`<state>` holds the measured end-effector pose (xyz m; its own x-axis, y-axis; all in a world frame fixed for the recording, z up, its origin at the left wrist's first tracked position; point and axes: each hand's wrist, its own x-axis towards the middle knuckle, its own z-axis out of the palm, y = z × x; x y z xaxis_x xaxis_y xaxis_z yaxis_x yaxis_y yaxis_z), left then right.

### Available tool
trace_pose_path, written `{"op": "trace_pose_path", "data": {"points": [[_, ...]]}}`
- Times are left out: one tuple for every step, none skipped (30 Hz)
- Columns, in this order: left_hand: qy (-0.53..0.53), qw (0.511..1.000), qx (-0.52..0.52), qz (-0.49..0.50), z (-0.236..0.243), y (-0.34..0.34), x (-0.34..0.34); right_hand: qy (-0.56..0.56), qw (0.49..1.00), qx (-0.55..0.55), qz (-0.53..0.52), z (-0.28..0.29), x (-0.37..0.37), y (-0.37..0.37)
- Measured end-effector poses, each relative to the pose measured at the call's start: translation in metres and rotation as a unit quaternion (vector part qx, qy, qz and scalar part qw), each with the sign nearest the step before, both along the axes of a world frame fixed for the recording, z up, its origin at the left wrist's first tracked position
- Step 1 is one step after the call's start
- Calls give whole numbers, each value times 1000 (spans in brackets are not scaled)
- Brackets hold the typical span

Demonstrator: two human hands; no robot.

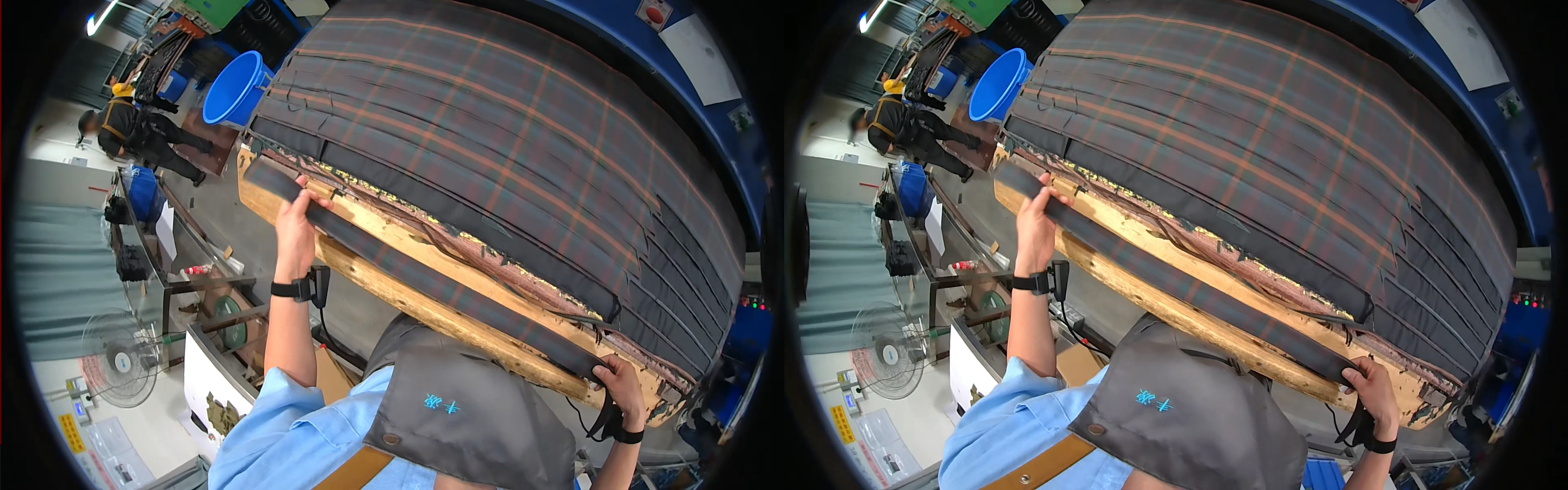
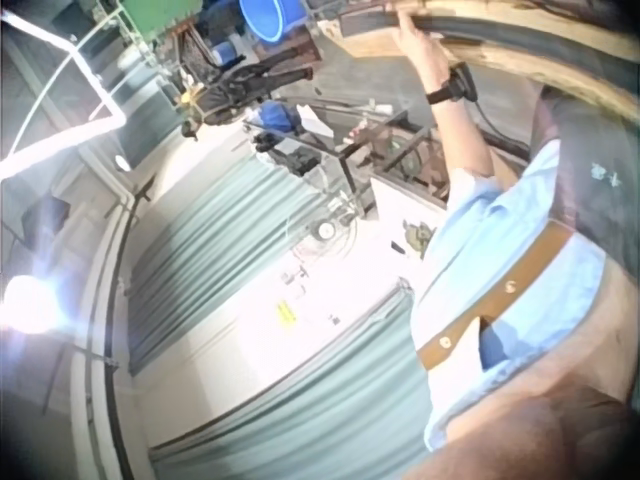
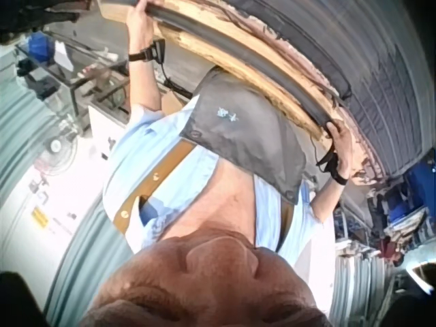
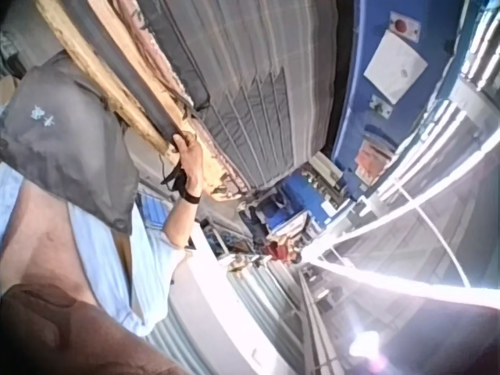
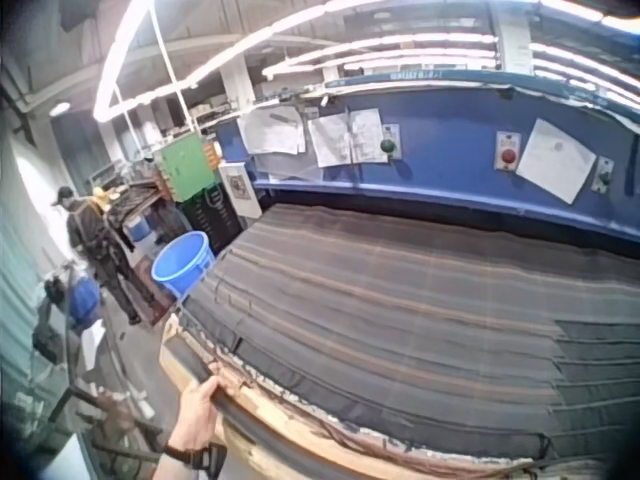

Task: The recorder is measuring, marking with chalk, and cutting strips of plaid fabric using a level and scissors in a workshop.

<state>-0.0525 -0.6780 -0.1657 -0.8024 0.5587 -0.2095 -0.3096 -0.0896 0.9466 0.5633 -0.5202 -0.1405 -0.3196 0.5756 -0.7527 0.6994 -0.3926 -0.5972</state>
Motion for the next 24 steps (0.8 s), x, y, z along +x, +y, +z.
{"op": "trace_pose_path", "data": {"points": [[36,989,-142,1,-6,-1,-1,-2,1000,-3,1,-1,5,1],[11,987,-158,-17,-10,-1,-4,-5,1000,-9,0,-2,9,2],[14,989,-148,-10,-12,-5,-7,-10,1000,-23,-11,-1,15,4],[4,978,-195,-69,-12,-8,-11,-22,1000,-7,6,-1,20,5],[-4,960,-250,-122,-10,-12,-14,-24,1000,-9,5,0,25,5],[-6,954,-248,-166,-8,-17,-17,-45,999,-9,13,3,31,6],[-12,954,-246,-171,-5,-21,-19,-70,997,-17,12,5,35,7],[-6,956,-217,-198,-3,-25,-21,-81,996,-23,6,6,38,7],[3,956,-180,-232,-2,-28,-22,-74,997,-14,16,7,41,8],[2,948,-181,-260,1,-29,-25,-73,997,-20,32,8,43,9],[-3,948,-199,-249,2,-30,-27,-73,996,-25,48,9,45,10],[-14,952,-167,-257,3,-31,-29,-74,996,-27,48,9,46,10],[-23,954,-133,-267,3,-31,-32,-72,996,-44,41,9,48,12],[-39,965,-106,-239,0,-27,-34,-63,995,-65,31,8,49,14],[-42,966,-117,-228,-2,-24,-37,-70,995,-63,34,7,50,16],[-52,973,-105,-197,-5,-20,-39,-48,994,-94,14,6,51,19],[-65,980,-101,-157,-6,-18,-43,-7,991,-134,-11,5,53,22],[-67,986,-86,-127,-11,-13,-43,-30,992,-125,18,2,53,26],[-63,986,-92,-122,-13,-11,-44,-30,991,-125,18,2,55,29],[-48,991,-90,-85,-15,-8,-45,-24,986,-166,13,1,55,33],[-40,993,-98,-45,-17,-6,-45,-30,978,-208,7,0,56,37],[-33,994,-88,-48,-17,-3,-46,-20,978,-206,8,-1,56,40],[-20,994,-110,-15,-18,-1,-46,-47,975,-216,34,0,56,44],[-6,991,-131,18,-18,1,-45,-73,969,-226,60,0,55,46]]}}
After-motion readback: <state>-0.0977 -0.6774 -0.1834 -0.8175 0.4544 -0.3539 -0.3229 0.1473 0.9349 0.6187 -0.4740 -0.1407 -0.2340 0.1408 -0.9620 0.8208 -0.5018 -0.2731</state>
